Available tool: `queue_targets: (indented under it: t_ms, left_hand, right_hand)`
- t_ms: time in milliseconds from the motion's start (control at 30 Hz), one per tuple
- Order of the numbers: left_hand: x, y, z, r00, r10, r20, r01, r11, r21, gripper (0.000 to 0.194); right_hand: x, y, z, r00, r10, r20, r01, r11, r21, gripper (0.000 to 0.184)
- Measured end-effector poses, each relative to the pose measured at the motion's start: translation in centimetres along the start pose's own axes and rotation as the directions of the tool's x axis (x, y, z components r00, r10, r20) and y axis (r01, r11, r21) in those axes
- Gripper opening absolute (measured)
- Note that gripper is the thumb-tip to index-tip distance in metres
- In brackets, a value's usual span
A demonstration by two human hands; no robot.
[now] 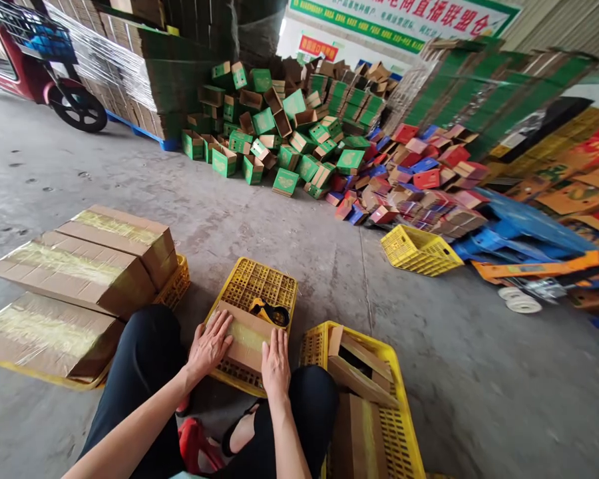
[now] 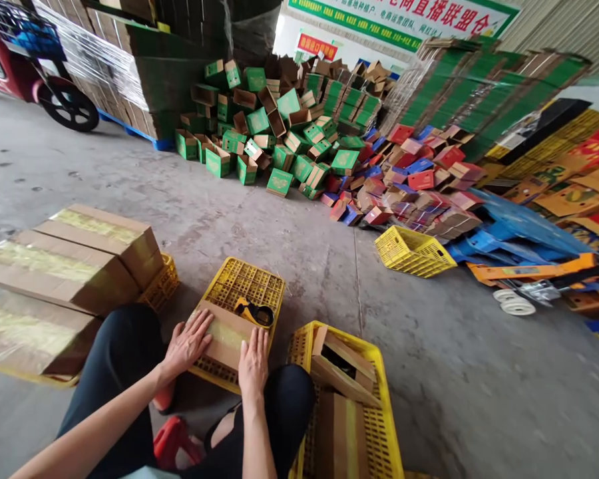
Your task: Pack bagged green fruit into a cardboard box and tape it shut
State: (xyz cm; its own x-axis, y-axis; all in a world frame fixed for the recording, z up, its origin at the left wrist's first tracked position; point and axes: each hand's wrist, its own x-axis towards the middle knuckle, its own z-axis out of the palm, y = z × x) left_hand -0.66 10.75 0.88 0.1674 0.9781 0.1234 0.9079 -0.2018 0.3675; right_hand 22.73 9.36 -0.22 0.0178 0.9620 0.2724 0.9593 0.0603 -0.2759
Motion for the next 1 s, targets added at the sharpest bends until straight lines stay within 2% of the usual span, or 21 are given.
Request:
queue_targets:
  t_ms: [67,133,333,433,567,700,767,800,867,933,1000]
  left_hand:
    - [0.1,0.1,0.0,1.0,-0.011,0.005,0.011,1.0,0.013,0.055]
    - [0.1,0.2,0.1,1.0,-0.018,0.007,0.018,1.0,0.021,0.056]
    - [0.2,0.5,0.3,0.998,-0.056,0.025,0.055,0.998,0.042,0.059]
    - [0.3,1.1,0.6,0.998,-0.066,0.01,0.065,0.996,0.068,0.063]
    - [0.2,1.1,1.0,0.999,-0.054,-0.008,0.054,0.997,0.063,0.065]
    - [0.1,-0.9,1.2,0.997,-0.045,-0.068,0.036,0.993,-0.116,0.072]
    - [0.1,-2.0,1.0,0.982,-0.162,-0.101,0.131,0.957,-0.259,0.081]
    - [0.2,-2.5,0.9,0.966,-0.247,-0.072,0.21,0.919,-0.335,0.083]
    - [0.2,-3.1,0.5,0.92,-0.385,0.071,0.373,0.807,-0.459,0.079]
    - [0.3,-3.3,-0.1,0.875,-0.439,0.206,0.477,0.703,-0.528,0.069]
    - [0.6,-3.0,-0.8,0.862,-0.444,0.244,0.499,0.66,-0.562,0.062]
  right_hand:
    - [0.1,1.4,-0.1,0.999,-0.027,0.025,0.026,0.999,0.046,0.068]
    - [-0.5,1.7,0.0,0.999,-0.034,0.036,0.031,0.997,0.077,0.068]
    - [-6.5,-0.4,0.7,0.994,0.096,-0.054,-0.087,0.986,0.144,0.068]
    - [-8.7,-0.9,0.3,0.991,0.119,-0.062,-0.104,0.973,0.208,0.065]
    - [-8.0,-0.5,-1.0,0.982,0.161,-0.094,-0.123,0.939,0.321,0.061]
    - [-5.9,0.3,-1.5,0.958,0.24,-0.155,-0.17,0.915,0.366,0.067]
    - [-5.4,0.7,-1.3,0.963,0.235,-0.131,-0.171,0.91,0.377,0.07]
    - [-5.3,0.9,-1.1,0.968,0.228,-0.109,-0.17,0.907,0.385,0.071]
    - [-5.4,1.2,-0.8,0.971,0.229,-0.071,-0.182,0.896,0.405,0.07]
    - [-5.6,1.5,-0.7,0.966,0.254,-0.042,-0.211,0.876,0.434,0.071]
    - [-5.5,1.8,-1.0,0.954,0.3,-0.01,-0.261,0.843,0.471,0.073]
